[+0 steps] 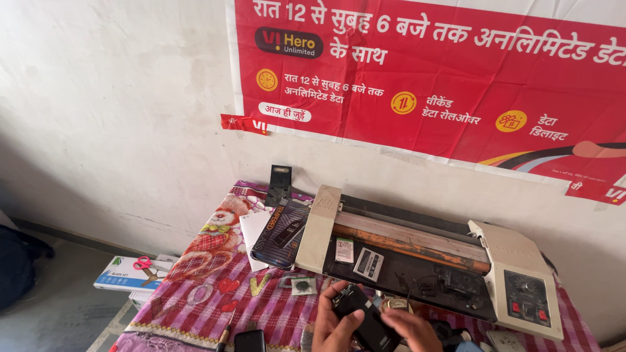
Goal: The person handles a small electronic device, likely a mobile phone, and uses a screwdriver to remove screws. They disassemble the device, separate the back cover, and manipulate internal components. The person continues to work on the device, adjusting parts and inspecting the interior.
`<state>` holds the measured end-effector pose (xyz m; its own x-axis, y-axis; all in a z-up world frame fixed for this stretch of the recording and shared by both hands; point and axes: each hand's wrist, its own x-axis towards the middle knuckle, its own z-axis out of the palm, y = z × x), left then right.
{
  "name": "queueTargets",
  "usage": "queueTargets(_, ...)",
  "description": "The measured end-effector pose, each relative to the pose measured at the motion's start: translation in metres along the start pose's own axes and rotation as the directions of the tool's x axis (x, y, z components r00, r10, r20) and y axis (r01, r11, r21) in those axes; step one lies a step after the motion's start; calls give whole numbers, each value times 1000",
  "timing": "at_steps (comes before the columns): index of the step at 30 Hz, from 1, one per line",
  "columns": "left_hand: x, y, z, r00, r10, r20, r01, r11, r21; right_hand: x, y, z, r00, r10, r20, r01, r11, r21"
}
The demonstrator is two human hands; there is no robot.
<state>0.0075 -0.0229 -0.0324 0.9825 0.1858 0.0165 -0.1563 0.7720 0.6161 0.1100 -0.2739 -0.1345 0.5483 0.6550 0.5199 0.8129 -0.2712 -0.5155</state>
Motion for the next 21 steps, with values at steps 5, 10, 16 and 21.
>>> queueTargets(5, -1, -9, -6, 991, 68, 112, -66, 998, -17, -18, 24, 18, 969, 212, 128, -205, 977, -65)
queueTargets(10, -7, -9, -5, 987, 91, 134, -99, 993, 59, -19, 7, 16, 999, 47, 13, -46, 998, -37)
queueTargets(16, -7, 24, 19, 994, 21, -105, -19, 1000, 22, 20, -80, -10, 948, 76, -309, -117, 986, -118)
queueTargets(21, 8, 81, 25, 966, 91, -240, -109, 992, -62, 68, -172, -64, 781, 486, -392, -592, 777, -215)
